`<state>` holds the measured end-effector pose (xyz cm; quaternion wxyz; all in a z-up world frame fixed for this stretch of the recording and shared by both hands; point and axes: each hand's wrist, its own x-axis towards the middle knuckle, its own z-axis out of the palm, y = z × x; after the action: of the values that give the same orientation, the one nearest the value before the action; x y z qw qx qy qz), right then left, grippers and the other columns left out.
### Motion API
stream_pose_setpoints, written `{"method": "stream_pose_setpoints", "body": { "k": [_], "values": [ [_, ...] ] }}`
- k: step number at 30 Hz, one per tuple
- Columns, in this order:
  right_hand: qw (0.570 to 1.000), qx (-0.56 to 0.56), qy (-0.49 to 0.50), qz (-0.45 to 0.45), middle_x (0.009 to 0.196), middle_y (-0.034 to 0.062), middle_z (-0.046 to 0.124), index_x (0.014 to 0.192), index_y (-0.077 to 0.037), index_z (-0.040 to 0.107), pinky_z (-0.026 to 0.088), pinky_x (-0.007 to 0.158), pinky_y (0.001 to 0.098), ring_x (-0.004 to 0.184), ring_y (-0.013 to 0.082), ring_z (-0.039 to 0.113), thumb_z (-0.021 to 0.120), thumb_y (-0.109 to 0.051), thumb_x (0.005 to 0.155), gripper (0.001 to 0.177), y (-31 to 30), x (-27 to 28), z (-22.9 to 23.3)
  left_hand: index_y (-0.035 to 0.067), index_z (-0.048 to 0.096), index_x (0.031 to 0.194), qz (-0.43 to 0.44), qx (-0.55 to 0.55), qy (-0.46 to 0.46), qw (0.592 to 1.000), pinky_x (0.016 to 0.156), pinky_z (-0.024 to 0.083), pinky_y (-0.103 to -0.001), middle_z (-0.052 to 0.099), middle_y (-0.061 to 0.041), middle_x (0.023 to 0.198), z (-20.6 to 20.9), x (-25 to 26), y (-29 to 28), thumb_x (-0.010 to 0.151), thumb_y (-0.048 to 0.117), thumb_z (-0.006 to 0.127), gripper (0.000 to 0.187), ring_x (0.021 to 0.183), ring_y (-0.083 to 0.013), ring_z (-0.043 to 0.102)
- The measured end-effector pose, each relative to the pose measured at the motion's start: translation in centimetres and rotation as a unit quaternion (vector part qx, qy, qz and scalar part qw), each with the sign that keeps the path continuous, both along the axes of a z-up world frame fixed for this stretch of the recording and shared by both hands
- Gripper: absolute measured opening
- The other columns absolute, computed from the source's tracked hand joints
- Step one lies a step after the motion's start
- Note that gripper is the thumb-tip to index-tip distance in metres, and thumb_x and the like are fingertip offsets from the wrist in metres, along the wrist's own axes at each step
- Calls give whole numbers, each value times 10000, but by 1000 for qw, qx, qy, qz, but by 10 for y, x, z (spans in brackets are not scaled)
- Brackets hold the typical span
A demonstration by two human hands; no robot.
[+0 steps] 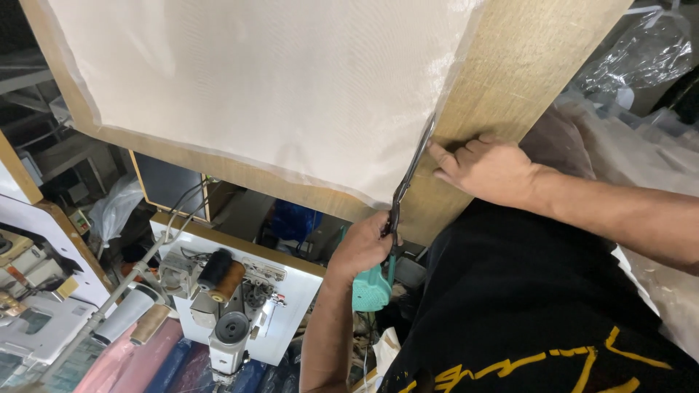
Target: The person smooths a large piece of white fabric on a wooden table, uses a yellow ruler to measure and align the material, and then cuts the fabric with a pair of scissors. The person repeatedly adjusts the fabric and continues cutting along the edges.
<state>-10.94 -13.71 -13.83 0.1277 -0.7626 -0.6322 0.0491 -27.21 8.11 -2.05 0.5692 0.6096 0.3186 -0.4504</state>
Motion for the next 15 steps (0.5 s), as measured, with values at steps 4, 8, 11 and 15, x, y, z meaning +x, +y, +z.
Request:
{"method": "stream_pose_setpoints", "body": {
  "k": [4, 8, 11, 15],
  "values": [
    [1000, 10, -2, 1, 555, -5, 614, 1302, -109, 705, 493, 596, 287, 519, 139, 636, 616, -458, 966, 492, 3, -1, -5, 55, 687, 1120, -6, 3, -4, 1000, 711, 580, -426, 747, -185, 917, 5, 20, 2, 961, 242, 590, 264, 876, -346, 710],
    [1000, 5, 1, 5, 545, 0, 616, 1356, -95, 669, 494, 603, 283, 512, 140, 638, 605, -440, 967, 524, 2, 0, -5, 17, 663, 1181, -8, -1, -12, 1000, 739, 578, -433, 743, -227, 955, 3, 21, -1, 977, 206, 570, 293, 901, -356, 705],
    [1000, 2, 3, 8, 542, 0, 621, 1371, -95, 657, 494, 604, 285, 508, 139, 640, 616, -428, 955, 535, 2, 2, -3, 19, 650, 1249, -7, -13, -4, 1000, 774, 581, -430, 758, -200, 964, -3, 18, -1, 996, 189, 540, 324, 938, -369, 717],
    [1000, 6, 7, 8, 535, 3, 624, 1361, -87, 661, 494, 597, 285, 496, 136, 638, 611, -430, 967, 525, 2, 3, -5, 26, 663, 1271, -11, -6, -3, 1000, 771, 583, -410, 768, -176, 973, -5, 27, -1, 977, 215, 586, 358, 942, -334, 723]
  ]
}}
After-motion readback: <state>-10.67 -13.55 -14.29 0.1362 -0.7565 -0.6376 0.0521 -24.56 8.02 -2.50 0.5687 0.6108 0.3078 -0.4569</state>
